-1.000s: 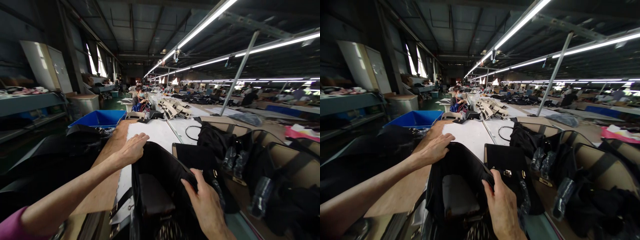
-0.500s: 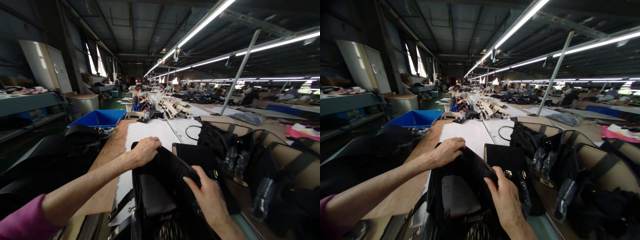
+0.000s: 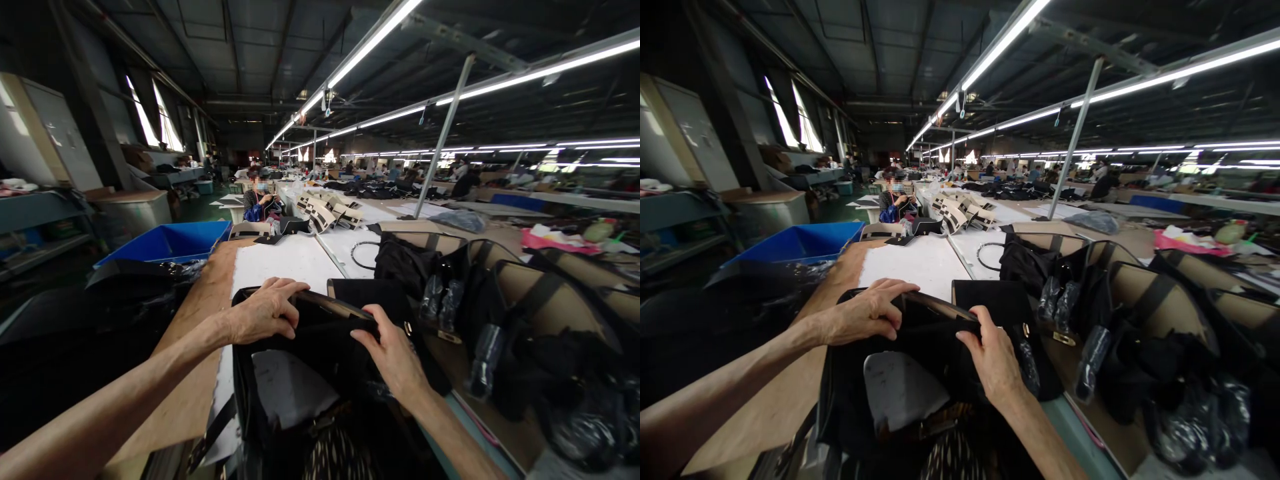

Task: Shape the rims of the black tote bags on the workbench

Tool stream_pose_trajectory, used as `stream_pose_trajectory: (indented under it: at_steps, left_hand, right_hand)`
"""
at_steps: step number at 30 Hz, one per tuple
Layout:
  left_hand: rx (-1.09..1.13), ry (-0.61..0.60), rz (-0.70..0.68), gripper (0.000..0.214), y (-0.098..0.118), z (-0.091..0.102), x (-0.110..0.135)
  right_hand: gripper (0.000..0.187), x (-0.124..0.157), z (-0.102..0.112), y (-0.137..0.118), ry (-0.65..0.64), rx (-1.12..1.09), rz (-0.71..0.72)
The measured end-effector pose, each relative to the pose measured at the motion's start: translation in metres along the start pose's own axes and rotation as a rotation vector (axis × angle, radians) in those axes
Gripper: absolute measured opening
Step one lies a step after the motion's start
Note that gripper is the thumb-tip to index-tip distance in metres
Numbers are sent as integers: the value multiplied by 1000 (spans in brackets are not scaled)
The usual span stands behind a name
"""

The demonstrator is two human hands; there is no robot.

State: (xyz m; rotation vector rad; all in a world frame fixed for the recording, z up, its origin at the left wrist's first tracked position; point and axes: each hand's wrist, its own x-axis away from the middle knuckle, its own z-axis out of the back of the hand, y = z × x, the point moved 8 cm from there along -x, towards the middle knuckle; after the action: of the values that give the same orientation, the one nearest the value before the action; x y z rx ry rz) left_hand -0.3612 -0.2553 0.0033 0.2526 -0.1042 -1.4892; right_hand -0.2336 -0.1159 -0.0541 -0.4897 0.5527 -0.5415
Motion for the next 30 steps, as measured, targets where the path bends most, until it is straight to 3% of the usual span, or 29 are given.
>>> stream_pose_trajectory:
  at_steps: [3, 9, 13, 18, 23, 30]
  left_hand:
    - [69, 15, 59, 7, -6, 5, -1]
    - [180, 154, 173, 15, -22, 13, -12]
    - [170, 235, 177, 16, -26, 14, -14]
    - [148, 268, 193, 15, -30, 14, -15]
    - [120, 283, 217, 14, -30, 14, -17]
    - [149, 305, 243, 13, -34, 12, -16]
  right_hand:
    - [31, 0, 2, -3, 0, 14, 3]
    - [28, 4, 6, -8, 51, -36, 53]
    - [27, 6, 7, -17, 133, -106, 195]
    - [26, 5, 6, -24, 182, -31, 297]
    - [20, 2, 9, -29, 218, -12, 314]
    - [12, -5, 13, -28, 198, -167, 275]
